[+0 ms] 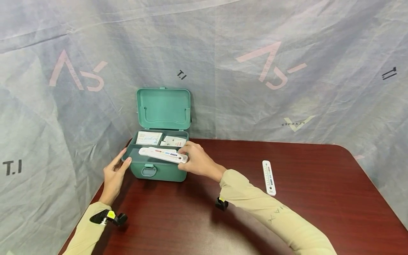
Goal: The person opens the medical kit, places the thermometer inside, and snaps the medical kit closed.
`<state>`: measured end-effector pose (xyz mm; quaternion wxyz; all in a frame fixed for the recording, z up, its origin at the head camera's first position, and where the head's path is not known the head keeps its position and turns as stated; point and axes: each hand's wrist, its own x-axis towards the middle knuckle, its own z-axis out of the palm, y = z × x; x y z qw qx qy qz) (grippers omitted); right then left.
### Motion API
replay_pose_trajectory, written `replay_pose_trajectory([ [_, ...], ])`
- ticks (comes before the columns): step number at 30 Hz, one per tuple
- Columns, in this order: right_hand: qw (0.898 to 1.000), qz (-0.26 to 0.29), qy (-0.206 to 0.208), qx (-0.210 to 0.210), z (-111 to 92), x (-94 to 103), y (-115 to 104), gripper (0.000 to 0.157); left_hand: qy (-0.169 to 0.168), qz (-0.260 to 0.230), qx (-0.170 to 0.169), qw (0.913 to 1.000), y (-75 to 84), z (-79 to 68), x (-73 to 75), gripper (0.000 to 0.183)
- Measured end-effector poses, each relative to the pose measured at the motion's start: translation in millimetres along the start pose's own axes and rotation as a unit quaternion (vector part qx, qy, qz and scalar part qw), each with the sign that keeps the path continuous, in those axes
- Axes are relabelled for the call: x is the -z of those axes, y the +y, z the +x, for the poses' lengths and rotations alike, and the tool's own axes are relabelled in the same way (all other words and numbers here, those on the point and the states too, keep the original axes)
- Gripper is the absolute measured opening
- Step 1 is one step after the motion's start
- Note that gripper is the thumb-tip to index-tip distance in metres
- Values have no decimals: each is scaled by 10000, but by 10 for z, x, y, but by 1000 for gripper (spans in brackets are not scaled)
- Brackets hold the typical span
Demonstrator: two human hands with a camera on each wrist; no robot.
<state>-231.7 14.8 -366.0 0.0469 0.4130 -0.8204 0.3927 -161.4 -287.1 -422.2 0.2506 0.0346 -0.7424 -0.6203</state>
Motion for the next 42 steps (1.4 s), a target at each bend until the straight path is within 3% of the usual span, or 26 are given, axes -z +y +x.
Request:
replay_pose_trajectory([
  [26, 9989, -332, -171, 287, 223, -86, -21, 33, -108, -197, -239, 9995, -15, 11, 0, 50],
  [42, 9986, -228, -422, 227, 322, -153, -43, 34, -74, -333, -319, 9989, -53, 8, 11, 49],
])
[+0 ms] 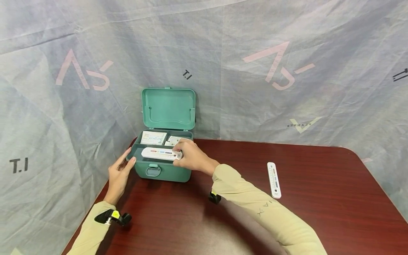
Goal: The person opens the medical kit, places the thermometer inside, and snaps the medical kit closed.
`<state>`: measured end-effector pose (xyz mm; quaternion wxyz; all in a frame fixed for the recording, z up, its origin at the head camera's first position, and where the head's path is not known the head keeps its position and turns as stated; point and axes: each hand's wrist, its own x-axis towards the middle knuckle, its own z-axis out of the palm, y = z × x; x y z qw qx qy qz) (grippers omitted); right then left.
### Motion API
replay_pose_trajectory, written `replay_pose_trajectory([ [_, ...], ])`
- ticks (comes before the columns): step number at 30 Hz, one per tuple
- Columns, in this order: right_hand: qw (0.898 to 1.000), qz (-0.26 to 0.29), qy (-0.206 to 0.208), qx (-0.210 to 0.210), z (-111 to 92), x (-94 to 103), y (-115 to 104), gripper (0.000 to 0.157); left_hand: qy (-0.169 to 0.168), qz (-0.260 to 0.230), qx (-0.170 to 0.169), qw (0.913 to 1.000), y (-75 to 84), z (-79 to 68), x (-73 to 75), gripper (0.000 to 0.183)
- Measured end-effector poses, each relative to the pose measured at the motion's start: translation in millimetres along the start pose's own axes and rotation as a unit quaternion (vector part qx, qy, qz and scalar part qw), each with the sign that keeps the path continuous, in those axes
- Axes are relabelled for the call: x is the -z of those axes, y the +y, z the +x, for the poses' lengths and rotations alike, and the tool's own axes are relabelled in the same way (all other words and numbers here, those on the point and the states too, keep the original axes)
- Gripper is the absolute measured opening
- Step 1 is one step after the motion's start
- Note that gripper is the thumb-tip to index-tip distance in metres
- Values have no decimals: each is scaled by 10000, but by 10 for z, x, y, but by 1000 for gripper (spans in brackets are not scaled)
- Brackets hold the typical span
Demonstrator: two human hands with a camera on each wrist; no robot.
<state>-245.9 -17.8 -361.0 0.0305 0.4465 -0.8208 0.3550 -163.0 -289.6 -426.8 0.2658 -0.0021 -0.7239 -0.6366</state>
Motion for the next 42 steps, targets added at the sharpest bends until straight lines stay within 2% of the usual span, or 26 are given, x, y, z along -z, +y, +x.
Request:
replay_pose_trajectory([
  [15, 9995, -158, -24, 290, 61, -91, 9, 31, 38, 114, 75, 9999, -21, -1, 0, 49],
  [28, 9997, -24, -169, 151, 85, -86, -12, 28, 44, 129, 51, 9999, -9, -6, -2, 48],
  [34, 9996, -164, -165, 135, 112, -100, -4, 29, 26, 169, 71, 9998, 2, -10, 3, 48],
  [42, 9982, -421, -401, -107, 142, -119, -20, 28, 45, 211, -27, 9998, 1, -7, -5, 48],
])
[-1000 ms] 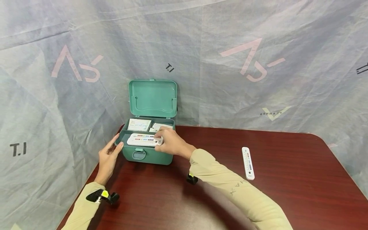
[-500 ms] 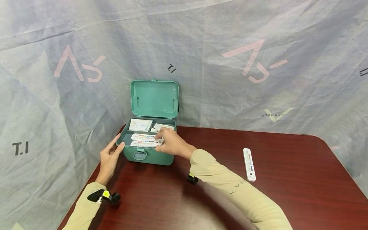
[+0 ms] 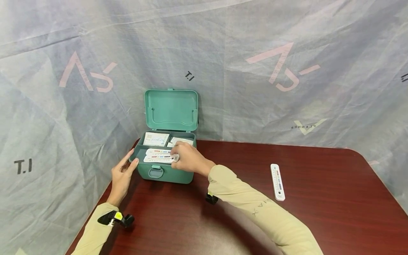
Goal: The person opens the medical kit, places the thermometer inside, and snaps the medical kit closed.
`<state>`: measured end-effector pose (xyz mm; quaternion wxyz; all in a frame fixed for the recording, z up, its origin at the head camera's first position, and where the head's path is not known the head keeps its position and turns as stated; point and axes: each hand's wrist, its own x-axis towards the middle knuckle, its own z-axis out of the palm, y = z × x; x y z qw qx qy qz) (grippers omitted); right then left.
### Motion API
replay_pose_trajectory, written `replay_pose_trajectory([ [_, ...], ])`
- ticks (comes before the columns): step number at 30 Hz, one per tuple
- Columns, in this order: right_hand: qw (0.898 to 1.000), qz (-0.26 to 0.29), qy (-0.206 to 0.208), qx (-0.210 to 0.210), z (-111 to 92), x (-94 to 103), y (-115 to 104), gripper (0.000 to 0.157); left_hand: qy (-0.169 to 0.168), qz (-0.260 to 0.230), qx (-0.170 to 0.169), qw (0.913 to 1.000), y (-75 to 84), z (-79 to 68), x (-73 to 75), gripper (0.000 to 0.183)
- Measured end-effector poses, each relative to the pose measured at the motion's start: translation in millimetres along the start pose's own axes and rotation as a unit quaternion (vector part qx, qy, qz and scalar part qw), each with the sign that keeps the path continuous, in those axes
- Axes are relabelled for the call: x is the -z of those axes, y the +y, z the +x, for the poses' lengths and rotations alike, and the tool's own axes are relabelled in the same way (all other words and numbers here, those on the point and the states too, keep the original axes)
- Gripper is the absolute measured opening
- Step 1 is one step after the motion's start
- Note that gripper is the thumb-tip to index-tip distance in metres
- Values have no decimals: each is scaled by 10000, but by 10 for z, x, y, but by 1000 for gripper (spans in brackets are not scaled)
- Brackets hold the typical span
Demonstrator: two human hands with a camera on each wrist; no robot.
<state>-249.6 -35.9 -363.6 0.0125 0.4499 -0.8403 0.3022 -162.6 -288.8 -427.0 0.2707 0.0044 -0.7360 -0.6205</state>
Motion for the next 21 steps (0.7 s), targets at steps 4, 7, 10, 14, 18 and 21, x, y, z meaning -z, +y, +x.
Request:
replay_pose_trajectory([
  [4, 10000, -14, -39, -35, 19, -9, -6, 28, 53, 67, -6, 10000, 2, -18, 4, 47],
  [7, 9999, -50, -84, -122, 29, -12, -5, 26, 37, 26, 32, 10000, 2, -23, 4, 48],
  [10, 9996, -89, -143, -236, 40, -12, -2, 24, 16, -3, 64, 10000, 2, -23, -1, 48],
  [14, 9990, -127, -223, -368, 55, -2, -6, 23, 2, -4, 37, 10000, 5, -18, -14, 48],
  [18, 9982, -96, -301, -507, 81, 13, -14, 22, -10, -26, 6, 10000, 12, -12, -18, 48],
  [21, 9975, -45, -358, -603, 108, 21, -19, 20, -8, -63, -15, 10000, 20, -2, -15, 48],
])
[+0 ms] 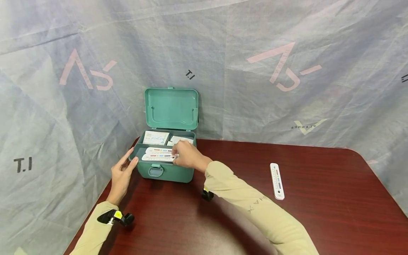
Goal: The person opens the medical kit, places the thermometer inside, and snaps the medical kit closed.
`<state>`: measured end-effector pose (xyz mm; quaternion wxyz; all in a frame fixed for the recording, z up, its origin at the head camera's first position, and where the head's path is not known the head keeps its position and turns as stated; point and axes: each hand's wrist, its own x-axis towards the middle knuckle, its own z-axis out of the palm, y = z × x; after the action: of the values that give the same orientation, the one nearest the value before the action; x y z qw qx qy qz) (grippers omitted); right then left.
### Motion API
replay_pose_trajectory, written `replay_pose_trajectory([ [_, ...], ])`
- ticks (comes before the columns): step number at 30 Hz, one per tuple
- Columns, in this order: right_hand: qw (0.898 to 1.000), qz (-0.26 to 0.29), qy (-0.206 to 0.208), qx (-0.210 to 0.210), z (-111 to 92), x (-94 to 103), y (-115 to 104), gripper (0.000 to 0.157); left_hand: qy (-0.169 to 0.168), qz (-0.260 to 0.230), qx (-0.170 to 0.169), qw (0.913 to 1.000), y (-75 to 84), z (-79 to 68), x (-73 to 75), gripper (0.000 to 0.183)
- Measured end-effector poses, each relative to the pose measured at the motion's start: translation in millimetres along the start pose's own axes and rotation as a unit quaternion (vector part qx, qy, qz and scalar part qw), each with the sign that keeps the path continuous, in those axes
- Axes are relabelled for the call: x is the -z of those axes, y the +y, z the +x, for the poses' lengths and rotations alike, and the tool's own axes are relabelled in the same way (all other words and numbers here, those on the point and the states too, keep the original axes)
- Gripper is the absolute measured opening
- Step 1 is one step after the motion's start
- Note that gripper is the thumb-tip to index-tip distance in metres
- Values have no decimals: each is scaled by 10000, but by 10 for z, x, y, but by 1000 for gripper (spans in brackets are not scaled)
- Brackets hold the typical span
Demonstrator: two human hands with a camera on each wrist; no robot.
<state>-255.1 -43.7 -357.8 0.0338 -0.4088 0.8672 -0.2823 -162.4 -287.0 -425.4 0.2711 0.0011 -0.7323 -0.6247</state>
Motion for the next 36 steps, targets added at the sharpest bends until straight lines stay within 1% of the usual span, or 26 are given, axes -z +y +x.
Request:
replay_pose_trajectory([
  [5, 9999, 51, -75, -117, 23, 15, -13, 17, -18, -12, 5, 10000, 2, 27, 10, 48],
  [9, 9999, 75, -81, -125, 26, 26, -21, 14, -10, 38, -3, 10000, -6, 40, 17, 48],
  [13, 9999, 39, -66, -114, 35, 26, -25, 11, -5, 54, -11, 10000, -7, 45, 21, 48],
  [18, 9996, -72, -201, -198, 51, 27, -36, 9, 3, 68, 23, 10000, 0, 38, 23, 48],
  [23, 9986, -109, -393, -326, 73, 40, -56, 9, -11, 72, 97, 9999, 1, 18, 19, 47],
  [27, 9982, -68, -467, -379, 76, 38, -59, 10, 1, 86, 155, 9998, 1, 8, 21, 48],
  [36, 9984, -141, -431, -350, 62, 32, -54, 11, -33, 78, 183, 9998, -1, 6, 20, 48],
])
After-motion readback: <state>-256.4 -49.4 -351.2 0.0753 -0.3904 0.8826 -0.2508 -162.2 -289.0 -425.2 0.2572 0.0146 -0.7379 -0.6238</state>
